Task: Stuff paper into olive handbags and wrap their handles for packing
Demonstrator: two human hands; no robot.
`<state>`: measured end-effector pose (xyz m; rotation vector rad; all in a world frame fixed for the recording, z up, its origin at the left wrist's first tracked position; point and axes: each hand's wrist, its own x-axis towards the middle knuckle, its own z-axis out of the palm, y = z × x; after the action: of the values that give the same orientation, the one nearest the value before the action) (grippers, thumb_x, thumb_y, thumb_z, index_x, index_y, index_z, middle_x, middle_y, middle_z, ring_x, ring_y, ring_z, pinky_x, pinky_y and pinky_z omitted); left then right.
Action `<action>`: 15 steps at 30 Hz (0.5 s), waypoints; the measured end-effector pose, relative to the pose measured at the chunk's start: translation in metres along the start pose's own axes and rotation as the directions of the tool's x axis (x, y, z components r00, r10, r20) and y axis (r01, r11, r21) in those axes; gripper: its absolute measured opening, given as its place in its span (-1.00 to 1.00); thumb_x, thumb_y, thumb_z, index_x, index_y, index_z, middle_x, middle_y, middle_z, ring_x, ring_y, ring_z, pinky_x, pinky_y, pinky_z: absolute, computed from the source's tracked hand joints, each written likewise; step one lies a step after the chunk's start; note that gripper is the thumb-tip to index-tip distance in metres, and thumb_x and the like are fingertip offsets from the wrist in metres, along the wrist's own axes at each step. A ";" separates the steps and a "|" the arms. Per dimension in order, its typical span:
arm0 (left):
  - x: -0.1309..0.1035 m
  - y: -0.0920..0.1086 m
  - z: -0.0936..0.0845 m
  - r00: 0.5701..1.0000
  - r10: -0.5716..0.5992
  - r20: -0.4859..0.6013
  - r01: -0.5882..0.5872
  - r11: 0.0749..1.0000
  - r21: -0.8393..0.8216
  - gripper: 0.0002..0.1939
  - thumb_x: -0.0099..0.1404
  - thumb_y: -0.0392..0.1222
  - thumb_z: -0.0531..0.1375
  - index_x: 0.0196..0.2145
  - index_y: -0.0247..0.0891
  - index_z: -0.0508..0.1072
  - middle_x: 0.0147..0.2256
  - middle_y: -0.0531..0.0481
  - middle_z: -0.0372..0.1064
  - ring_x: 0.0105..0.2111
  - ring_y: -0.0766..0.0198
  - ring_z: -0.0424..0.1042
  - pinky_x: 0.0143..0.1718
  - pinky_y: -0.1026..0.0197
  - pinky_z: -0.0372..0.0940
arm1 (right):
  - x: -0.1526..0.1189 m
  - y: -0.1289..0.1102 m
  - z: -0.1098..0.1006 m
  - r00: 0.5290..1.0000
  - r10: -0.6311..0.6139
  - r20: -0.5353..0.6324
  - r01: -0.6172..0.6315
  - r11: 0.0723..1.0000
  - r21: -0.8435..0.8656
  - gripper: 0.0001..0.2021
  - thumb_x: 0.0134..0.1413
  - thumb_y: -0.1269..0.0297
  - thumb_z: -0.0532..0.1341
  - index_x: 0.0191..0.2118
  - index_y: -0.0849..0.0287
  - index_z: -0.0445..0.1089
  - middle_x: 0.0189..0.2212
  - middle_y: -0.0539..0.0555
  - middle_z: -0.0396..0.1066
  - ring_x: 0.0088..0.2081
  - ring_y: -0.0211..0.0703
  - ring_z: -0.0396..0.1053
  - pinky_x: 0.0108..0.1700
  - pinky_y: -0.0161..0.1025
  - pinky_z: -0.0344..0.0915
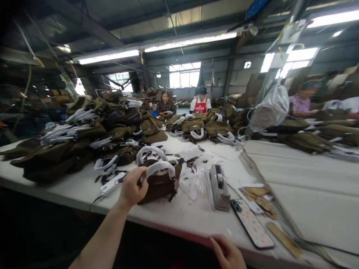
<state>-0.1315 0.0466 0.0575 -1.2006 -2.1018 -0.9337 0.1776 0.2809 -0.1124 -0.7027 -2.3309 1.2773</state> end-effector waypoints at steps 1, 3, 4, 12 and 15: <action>0.015 0.002 -0.003 0.966 -0.002 0.257 0.005 1.000 -0.010 -0.66 0.14 -0.29 0.15 -0.09 -0.21 0.44 -0.11 -0.10 0.46 -0.06 0.08 0.42 0.05 0.09 0.28 | -0.001 -0.001 -0.001 1.000 0.001 -0.003 -0.001 1.000 -0.005 -0.60 0.04 -0.14 0.19 -0.30 0.09 0.56 -0.27 0.08 0.58 -0.19 0.00 0.52 -0.11 -0.29 0.45; 0.047 -0.004 -0.004 0.694 0.038 0.719 -0.005 0.999 -0.049 -0.63 0.05 -0.16 0.28 -0.13 -0.17 0.50 -0.18 -0.03 0.50 -0.17 0.08 0.47 -0.06 0.16 0.33 | -0.004 -0.001 -0.002 1.000 0.010 0.010 -0.010 1.000 0.000 -0.60 0.05 -0.13 0.19 -0.30 0.10 0.55 -0.26 0.09 0.58 -0.18 0.00 0.51 -0.09 -0.28 0.43; 0.060 -0.010 0.000 0.554 0.037 0.832 0.011 0.999 -0.052 -0.52 -0.03 -0.09 0.35 -0.09 -0.15 0.50 -0.17 -0.01 0.51 -0.18 0.08 0.47 -0.08 0.18 0.33 | -0.005 0.000 -0.002 1.000 0.016 0.027 -0.016 1.000 0.008 -0.60 0.06 -0.13 0.18 -0.29 0.10 0.55 -0.26 0.10 0.57 -0.18 0.00 0.51 -0.08 -0.27 0.42; 0.058 -0.020 0.058 0.377 -0.047 0.925 -0.013 0.998 0.056 -0.79 0.01 -0.15 0.28 -0.35 -0.25 0.55 -0.31 -0.07 0.55 -0.24 0.06 0.49 -0.14 0.19 0.32 | -0.015 0.001 -0.009 0.999 0.043 0.011 -0.043 0.998 0.036 -0.60 0.16 -0.07 0.12 -0.32 0.15 0.52 -0.33 0.13 0.56 -0.24 -0.04 0.48 -0.12 -0.23 0.38; 0.053 -0.032 0.057 0.454 -0.023 0.890 -0.080 0.995 0.066 -0.82 0.05 -0.27 0.15 -0.40 -0.30 0.54 -0.31 -0.20 0.54 -0.28 -0.01 0.51 -0.17 0.07 0.34 | -0.009 0.008 -0.049 0.990 0.018 -0.137 -0.026 0.998 -0.058 -0.60 0.19 -0.05 0.10 -0.29 0.16 0.52 -0.29 0.14 0.56 -0.21 -0.04 0.48 -0.10 -0.24 0.37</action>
<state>-0.1909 0.1063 0.0515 -1.9486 -2.8361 -0.0681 0.2139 0.3111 -0.0949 -0.8107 -2.2644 1.1357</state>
